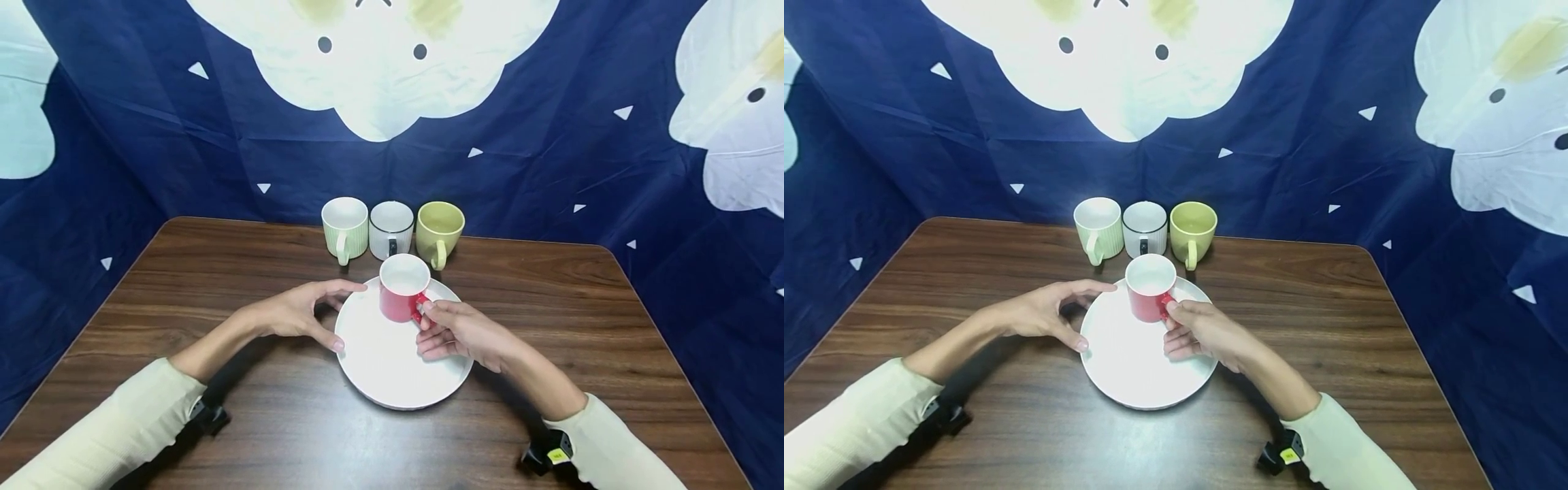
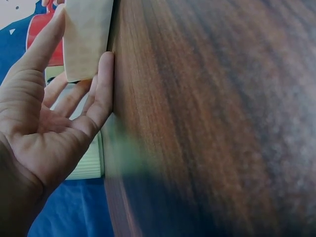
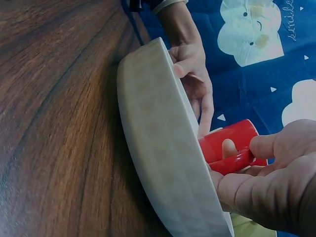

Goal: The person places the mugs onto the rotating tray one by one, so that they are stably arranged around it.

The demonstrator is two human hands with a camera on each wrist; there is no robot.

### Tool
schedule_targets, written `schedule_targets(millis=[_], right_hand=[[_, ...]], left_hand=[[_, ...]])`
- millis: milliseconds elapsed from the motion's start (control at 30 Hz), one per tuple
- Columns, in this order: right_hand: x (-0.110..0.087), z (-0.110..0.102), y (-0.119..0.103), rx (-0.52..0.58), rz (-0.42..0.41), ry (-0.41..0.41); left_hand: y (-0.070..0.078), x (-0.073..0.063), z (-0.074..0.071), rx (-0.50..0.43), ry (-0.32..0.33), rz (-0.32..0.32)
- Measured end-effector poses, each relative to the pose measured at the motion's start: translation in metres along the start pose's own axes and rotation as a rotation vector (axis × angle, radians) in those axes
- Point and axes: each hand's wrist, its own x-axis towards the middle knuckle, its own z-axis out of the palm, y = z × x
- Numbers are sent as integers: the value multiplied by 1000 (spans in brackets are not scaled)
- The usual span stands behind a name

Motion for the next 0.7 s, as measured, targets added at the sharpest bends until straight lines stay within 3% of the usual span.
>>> schedule_targets(millis=[700], right_hand=[[-5,-5,1,-85,-40,-18]], left_hand=[[-1,3,-2,-5,-15,-29]])
